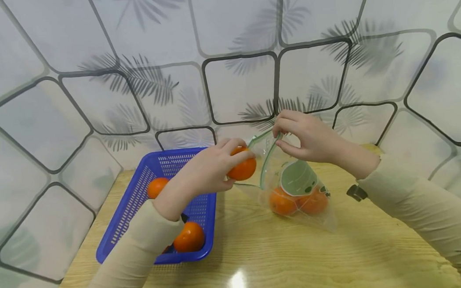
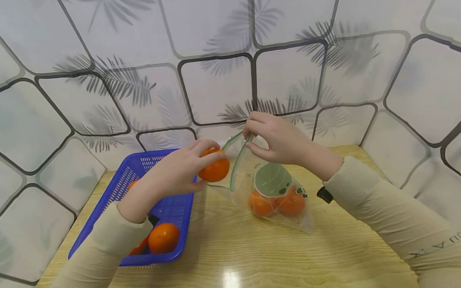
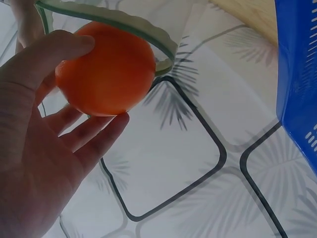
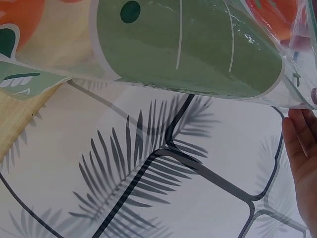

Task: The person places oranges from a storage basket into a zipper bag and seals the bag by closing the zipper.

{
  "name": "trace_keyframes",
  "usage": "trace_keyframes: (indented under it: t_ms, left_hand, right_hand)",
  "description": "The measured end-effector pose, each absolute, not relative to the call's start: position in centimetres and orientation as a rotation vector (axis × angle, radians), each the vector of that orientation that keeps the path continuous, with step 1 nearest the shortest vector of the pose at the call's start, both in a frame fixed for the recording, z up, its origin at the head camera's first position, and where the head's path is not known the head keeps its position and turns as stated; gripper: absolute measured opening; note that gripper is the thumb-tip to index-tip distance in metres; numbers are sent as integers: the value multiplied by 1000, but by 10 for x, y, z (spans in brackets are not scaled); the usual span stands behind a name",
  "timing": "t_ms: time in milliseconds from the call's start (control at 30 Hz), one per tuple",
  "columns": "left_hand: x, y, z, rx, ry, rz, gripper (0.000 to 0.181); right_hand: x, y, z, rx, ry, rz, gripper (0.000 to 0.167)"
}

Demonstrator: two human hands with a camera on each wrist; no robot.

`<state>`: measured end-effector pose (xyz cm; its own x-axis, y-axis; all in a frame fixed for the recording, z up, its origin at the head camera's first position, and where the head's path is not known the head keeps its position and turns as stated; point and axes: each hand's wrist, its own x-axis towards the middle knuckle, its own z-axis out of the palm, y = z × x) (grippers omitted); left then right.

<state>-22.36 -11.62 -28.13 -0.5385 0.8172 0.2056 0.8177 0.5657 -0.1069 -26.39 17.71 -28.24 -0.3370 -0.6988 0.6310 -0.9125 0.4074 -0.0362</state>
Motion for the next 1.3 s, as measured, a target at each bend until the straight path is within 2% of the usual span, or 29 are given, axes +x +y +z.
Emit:
trace_keyframes:
  t_ms: [167,400,1300]
  left_hand:
    - [-224,-113,-284,-1376,-2595,13,79]
    - [-225,-107,-285,-1373,-2663,25,73]
    - [-223,-112,-291,-1379,-2689,77,69]
  right_hand:
    - [-265,178,-282,1372,-2132,531,13]
    - [-266,178,-282,1377,-2125,533,13]
    - [-266,179,-281,1380,-2087,548,15]
